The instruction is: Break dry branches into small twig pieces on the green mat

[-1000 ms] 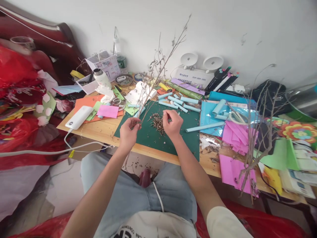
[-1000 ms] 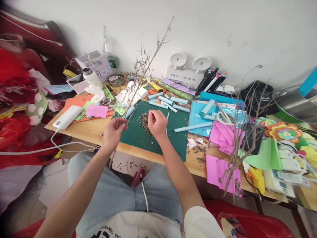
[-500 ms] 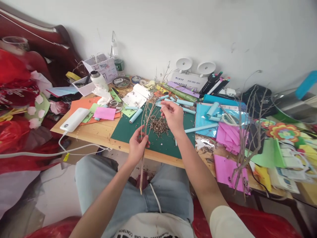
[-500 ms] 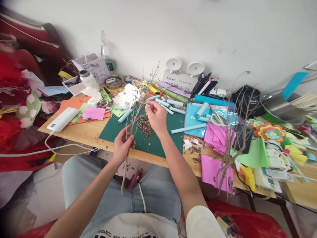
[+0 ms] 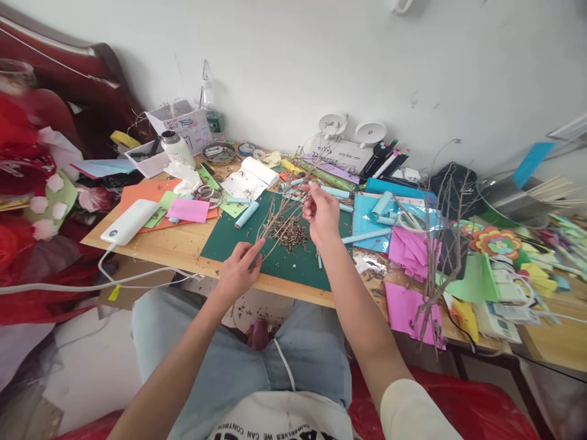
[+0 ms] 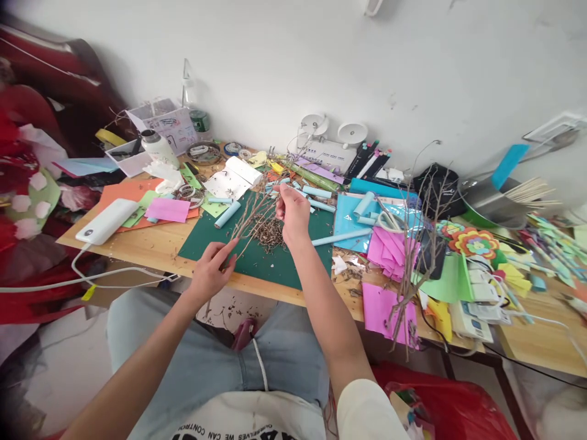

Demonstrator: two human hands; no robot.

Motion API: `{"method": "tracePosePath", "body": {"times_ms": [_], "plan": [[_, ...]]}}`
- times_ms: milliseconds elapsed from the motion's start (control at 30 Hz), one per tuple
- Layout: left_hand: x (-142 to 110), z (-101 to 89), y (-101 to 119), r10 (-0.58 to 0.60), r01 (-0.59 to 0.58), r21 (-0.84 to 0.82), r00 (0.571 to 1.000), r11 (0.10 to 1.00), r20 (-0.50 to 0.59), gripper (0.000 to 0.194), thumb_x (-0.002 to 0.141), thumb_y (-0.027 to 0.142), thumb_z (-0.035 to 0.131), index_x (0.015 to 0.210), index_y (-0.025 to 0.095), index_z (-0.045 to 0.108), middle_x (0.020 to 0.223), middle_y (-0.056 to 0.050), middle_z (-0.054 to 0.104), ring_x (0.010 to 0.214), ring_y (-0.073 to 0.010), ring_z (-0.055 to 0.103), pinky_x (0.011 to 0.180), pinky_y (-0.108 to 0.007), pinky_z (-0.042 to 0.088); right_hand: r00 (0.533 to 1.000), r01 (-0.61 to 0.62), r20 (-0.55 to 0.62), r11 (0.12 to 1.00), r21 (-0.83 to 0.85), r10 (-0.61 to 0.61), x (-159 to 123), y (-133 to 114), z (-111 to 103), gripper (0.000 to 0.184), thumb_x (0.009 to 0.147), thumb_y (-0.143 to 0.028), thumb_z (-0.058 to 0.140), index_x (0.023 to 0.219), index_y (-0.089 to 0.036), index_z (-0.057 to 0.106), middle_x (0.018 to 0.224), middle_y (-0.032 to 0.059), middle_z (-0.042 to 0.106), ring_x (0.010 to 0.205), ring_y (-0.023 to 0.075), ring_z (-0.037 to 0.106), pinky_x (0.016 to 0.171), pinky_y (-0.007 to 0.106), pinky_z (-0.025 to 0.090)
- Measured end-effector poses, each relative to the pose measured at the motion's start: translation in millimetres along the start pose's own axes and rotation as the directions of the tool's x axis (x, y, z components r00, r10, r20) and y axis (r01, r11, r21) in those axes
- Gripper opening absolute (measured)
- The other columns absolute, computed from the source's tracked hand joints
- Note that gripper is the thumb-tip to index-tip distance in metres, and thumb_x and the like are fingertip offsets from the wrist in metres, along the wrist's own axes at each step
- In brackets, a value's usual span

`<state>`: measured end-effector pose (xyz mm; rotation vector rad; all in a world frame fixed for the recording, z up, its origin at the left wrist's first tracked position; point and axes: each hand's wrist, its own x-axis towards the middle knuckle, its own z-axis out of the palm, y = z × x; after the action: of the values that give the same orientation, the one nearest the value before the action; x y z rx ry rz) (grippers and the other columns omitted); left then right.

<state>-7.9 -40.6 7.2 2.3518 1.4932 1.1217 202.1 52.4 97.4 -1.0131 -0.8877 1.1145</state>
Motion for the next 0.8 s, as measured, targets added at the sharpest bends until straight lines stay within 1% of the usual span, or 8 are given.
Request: {"method": "tracePosePath", "body": {"times_ms": [100,233,400,500,567,667,733,800], "plan": [[0,-5.2,-17,0.040,-0.042,0.120,0.999,0.992,0.024,0.039,0.094,0.035,0.054,0.131,0.025,0.057,0.102,-0.009,0.057,0.078,-0.0142,0.059,0.068,-0.024,0.052,1.000,0.021,-0.005,0.999,0.043,-0.021,1,13,2,0.038,0.075,-0.059,0.070,0.081,-0.021,0.068,0.054,-0.0076,0.044,0.042,0.0046,0.036,0.039,0.021,0.029],[-3,-6.3,-33,0.084,-0.092,0.186,0.995,0.978,0.052,0.043,0.093,0.042,0.055,0.132,0.025,0.055,0.111,-0.012,0.055,0.072,-0.0124,0.057,0.064,-0.025,0.052,0.999,-0.053,0.022,0.991,0.122,0.050,3,32,2,0.034,0.073,-0.054,0.074,0.081,-0.021,0.067,0.058,-0.0074,0.048,0.044,0.0045,0.040,0.041,0.020,0.032],[-4,-8.8,-40,0.100,-0.128,0.235,0.987,0.964,0.130,0.049,0.092,0.048,0.055,0.135,0.024,0.054,0.113,-0.013,0.056,0.077,-0.0143,0.060,0.062,-0.023,0.051,0.982,-0.186,0.085,0.960,0.208,0.171,4,49,-7,0.035,0.069,-0.051,0.078,0.082,-0.020,0.066,0.059,-0.0076,0.049,0.045,0.0041,0.041,0.041,0.019,0.033],[-1,-15.6,-43,0.095,-0.138,0.233,0.977,0.963,0.189,0.044,0.095,0.043,0.050,0.135,0.025,0.055,0.114,-0.013,0.058,0.079,-0.0152,0.062,0.060,-0.022,0.049,0.977,-0.202,0.107,0.960,0.194,0.184,4,56,-14,0.036,0.067,-0.050,0.080,0.080,-0.019,0.068,0.060,-0.0068,0.050,0.047,0.0039,0.042,0.042,0.019,0.035],[1,-19.7,-46,0.084,-0.139,0.256,0.973,0.957,0.214,0.040,0.097,0.035,0.045,0.134,0.027,0.057,0.113,-0.012,0.060,0.080,-0.0156,0.062,0.060,-0.022,0.048,0.986,-0.154,0.076,0.981,0.118,0.146,5,61,-19,0.035,0.068,-0.050,0.078,0.080,-0.018,0.069,0.062,-0.0054,0.053,0.049,0.0049,0.045,0.045,0.019,0.037],[1,-21.6,-52,0.060,-0.143,0.322,0.965,0.936,0.253,0.042,0.095,0.023,0.042,0.133,0.029,0.058,0.114,-0.011,0.061,0.085,-0.0170,0.063,0.064,-0.023,0.050,0.999,-0.037,0.015,0.993,-0.108,0.039,5,69,-26,0.033,0.073,-0.050,0.073,0.079,-0.018,0.070,0.062,-0.0030,0.058,0.051,0.0081,0.050,0.048,0.022,0.040],[0,-19.9,-56,0.066,-0.160,0.342,0.961,0.926,0.270,0.048,0.092,0.015,0.041,0.134,0.029,0.057,0.116,-0.011,0.061,0.091,-0.0184,0.063,0.074,-0.027,0.053,0.998,0.061,0.007,0.948,-0.312,-0.062,5,75,-30,0.032,0.078,-0.049,0.067,0.075,-0.018,0.068,0.061,-0.0021,0.059,0.052,0.0101,0.052,0.051,0.024,0.041],[-2,-17.2,-59,0.090,-0.181,0.327,0.957,0.927,0.274,0.053,0.089,0.010,0.040,0.136,0.028,0.057,0.119,-0.012,0.060,0.096,-0.0198,0.063,0.087,-0.032,0.053,0.984,0.167,0.027,0.842,-0.513,-0.178,4,80,-35,0.035,0.085,-0.048,0.059,0.069,-0.018,0.066,0.059,-0.0016,0.058,0.053,0.0115,0.052,0.056,0.025,0.041]]}}
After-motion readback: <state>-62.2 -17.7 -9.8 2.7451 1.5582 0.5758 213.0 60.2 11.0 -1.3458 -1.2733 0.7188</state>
